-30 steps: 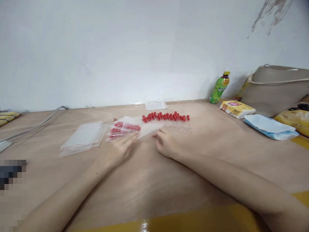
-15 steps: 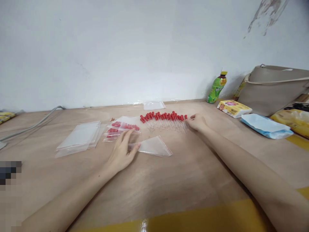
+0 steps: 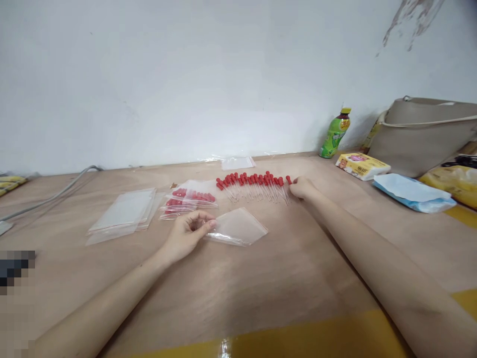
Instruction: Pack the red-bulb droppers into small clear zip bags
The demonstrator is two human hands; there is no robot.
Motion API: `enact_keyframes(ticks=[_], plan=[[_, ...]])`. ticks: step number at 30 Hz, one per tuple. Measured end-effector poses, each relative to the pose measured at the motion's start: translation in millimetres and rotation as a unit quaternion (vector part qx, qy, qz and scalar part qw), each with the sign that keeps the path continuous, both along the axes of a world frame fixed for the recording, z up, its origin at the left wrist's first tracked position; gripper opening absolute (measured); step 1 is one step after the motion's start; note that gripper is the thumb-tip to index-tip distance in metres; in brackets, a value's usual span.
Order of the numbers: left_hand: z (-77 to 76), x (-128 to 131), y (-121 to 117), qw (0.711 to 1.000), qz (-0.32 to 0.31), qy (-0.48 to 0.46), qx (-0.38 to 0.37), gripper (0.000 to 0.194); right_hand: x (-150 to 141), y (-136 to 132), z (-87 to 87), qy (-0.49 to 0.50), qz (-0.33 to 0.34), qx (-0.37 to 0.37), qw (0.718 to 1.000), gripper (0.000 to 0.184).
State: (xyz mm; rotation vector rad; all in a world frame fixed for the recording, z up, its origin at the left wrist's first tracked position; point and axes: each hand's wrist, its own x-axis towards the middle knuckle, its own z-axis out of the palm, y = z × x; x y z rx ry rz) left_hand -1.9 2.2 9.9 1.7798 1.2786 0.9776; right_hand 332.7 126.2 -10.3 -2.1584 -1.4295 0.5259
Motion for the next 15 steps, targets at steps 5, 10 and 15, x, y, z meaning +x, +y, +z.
enact_keyframes(ticks=[5, 10, 15], plan=[[16.8, 3.5, -7.7, 0.994, -0.017, -0.067, -0.087, 0.037, 5.1, -0.9, -5.0, 0.043, -0.011, 0.035, 0.998, 0.015], [1.6, -6.4, 1.5, 0.993, -0.029, 0.115, -0.018, 0.034, -3.7, -10.3, 6.3, 0.050, -0.031, 0.144, 0.988, 0.038], [-2.2, -6.8, -4.4, 0.921, -0.066, 0.294, 0.246, 0.027, -38.1, -53.0, 7.3, 0.218, 0.099, 0.234, 0.942, 0.071]])
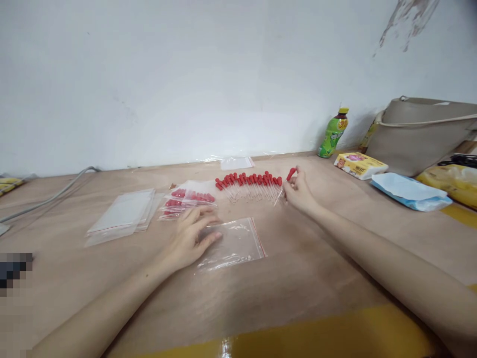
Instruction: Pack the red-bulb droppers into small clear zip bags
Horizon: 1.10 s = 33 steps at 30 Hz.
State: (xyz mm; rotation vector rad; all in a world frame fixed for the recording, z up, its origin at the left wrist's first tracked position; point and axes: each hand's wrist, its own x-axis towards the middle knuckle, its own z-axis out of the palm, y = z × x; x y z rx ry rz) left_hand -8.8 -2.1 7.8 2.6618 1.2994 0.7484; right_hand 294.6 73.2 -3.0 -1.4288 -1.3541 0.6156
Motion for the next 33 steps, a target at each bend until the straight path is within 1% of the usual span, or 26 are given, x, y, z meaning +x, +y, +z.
enact_keyframes(ticks=[1, 3, 5, 8, 13, 15, 19, 21, 24, 26, 28, 31, 33], plan=[[1.0, 1.8, -3.3, 0.999, -0.041, 0.029, -0.007, 0.030, -7.7, -11.7, -3.6, 0.040, 0.051, -0.010, 0.998, 0.078], [1.6, 5.8, -9.3, 0.989, -0.107, 0.085, -0.051, 0.037, -20.8, -33.7, -12.0, 0.115, 0.125, -0.035, 0.985, 0.086], [-0.7, 9.2, -12.8, 0.981, -0.129, 0.116, -0.084, 0.043, -29.7, -50.2, -19.2, 0.170, 0.137, -0.055, 0.974, 0.088], [-6.2, 11.8, -13.1, 0.978, -0.123, 0.131, -0.105, 0.048, -36.4, -61.4, -23.0, 0.209, 0.135, -0.056, 0.967, 0.087], [-7.3, 12.6, -11.7, 0.978, -0.113, 0.137, -0.108, 0.052, -41.4, -65.0, -18.1, 0.229, 0.157, -0.062, 0.959, 0.079], [-6.2, 13.5, -12.4, 0.978, -0.111, 0.139, -0.109, 0.053, -41.7, -66.9, -17.0, 0.257, 0.173, -0.073, 0.948, 0.070], [-6.2, 16.2, -13.8, 0.981, -0.098, 0.130, -0.107, 0.053, -35.1, -69.3, -17.9, 0.310, 0.227, -0.115, 0.916, 0.042], [-7.0, 17.0, -13.8, 0.982, -0.099, 0.122, -0.108, 0.053, -28.8, -69.3, -17.6, 0.292, 0.271, -0.134, 0.907, 0.036], [-7.6, 16.7, -13.2, 0.981, -0.103, 0.119, -0.114, 0.052, -20.1, -69.5, -13.9, 0.214, 0.350, -0.164, 0.897, 0.032], [-7.4, 16.3, -12.5, 0.980, -0.102, 0.122, -0.118, 0.052, -17.5, -70.1, -10.3, 0.180, 0.388, -0.164, 0.889, 0.029], [-7.2, 16.5, -11.9, 0.980, -0.105, 0.122, -0.118, 0.051, -18.4, -70.9, -7.5, 0.172, 0.417, -0.156, 0.879, 0.029], [-7.2, 17.7, -11.6, 0.979, -0.119, 0.115, -0.117, 0.051, -23.5, -71.7, -6.7, 0.177, 0.468, -0.168, 0.849, 0.030], [-7.5, 18.4, -11.7, 0.980, -0.126, 0.106, -0.115, 0.051, -25.8, -71.2, -7.9, 0.170, 0.490, -0.172, 0.837, 0.029]])
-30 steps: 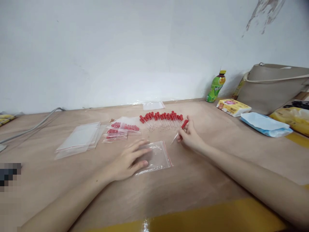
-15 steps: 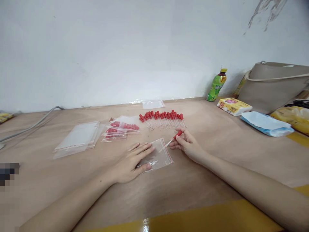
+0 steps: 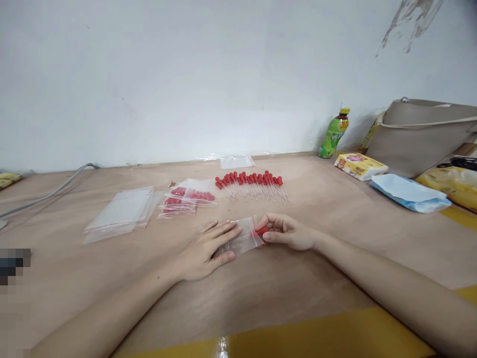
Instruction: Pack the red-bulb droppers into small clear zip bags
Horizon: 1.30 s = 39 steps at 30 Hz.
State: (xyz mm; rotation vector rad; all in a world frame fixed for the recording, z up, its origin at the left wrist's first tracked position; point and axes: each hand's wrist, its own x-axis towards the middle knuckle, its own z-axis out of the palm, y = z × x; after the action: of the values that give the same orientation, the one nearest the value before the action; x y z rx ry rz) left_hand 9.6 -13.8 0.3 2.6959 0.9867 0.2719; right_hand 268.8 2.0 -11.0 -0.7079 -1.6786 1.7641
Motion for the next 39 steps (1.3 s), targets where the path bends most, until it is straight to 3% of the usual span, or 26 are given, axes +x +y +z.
enact_keyframes(ticks=[8, 14, 18, 23, 31, 35, 37, 39], plan=[[0.9, -7.1, 5.1, 0.994, 0.000, -0.101, -0.031, 0.038, 21.7, 12.7, 1.7, -0.100, -0.017, 0.031, 0.994, 0.031], [3.9, -7.3, 5.8, 0.998, -0.019, -0.062, -0.026, 0.046, 15.8, 11.8, 2.6, -0.142, -0.080, -0.001, 0.987, 0.040], [4.4, -5.7, 5.2, 0.999, -0.014, -0.034, -0.019, 0.049, 7.5, 6.0, 2.0, -0.150, -0.146, 0.002, 0.978, 0.033], [2.2, -5.8, 5.2, 0.999, -0.015, -0.031, -0.006, 0.049, 11.9, 0.6, 8.3, -0.195, -0.101, -0.015, 0.975, 0.037], [1.1, -6.9, 5.7, 0.999, -0.013, -0.039, 0.000, 0.048, 8.0, -6.9, 10.7, -0.162, -0.130, -0.086, 0.974, 0.044], [-2.6, -8.0, 7.3, 0.997, -0.034, -0.073, -0.001, 0.043, 10.0, -4.4, 6.9, -0.204, -0.154, -0.036, 0.966, 0.043], [-4.7, -8.5, 8.1, 0.994, -0.048, -0.096, 0.011, 0.039, 16.7, 5.4, 3.1, -0.226, -0.215, 0.034, 0.949, 0.036], [-6.2, -8.8, 8.5, 0.991, -0.059, -0.118, 0.025, 0.035, 27.3, 22.3, -0.4, -0.247, -0.311, 0.122, 0.910, 0.027]])
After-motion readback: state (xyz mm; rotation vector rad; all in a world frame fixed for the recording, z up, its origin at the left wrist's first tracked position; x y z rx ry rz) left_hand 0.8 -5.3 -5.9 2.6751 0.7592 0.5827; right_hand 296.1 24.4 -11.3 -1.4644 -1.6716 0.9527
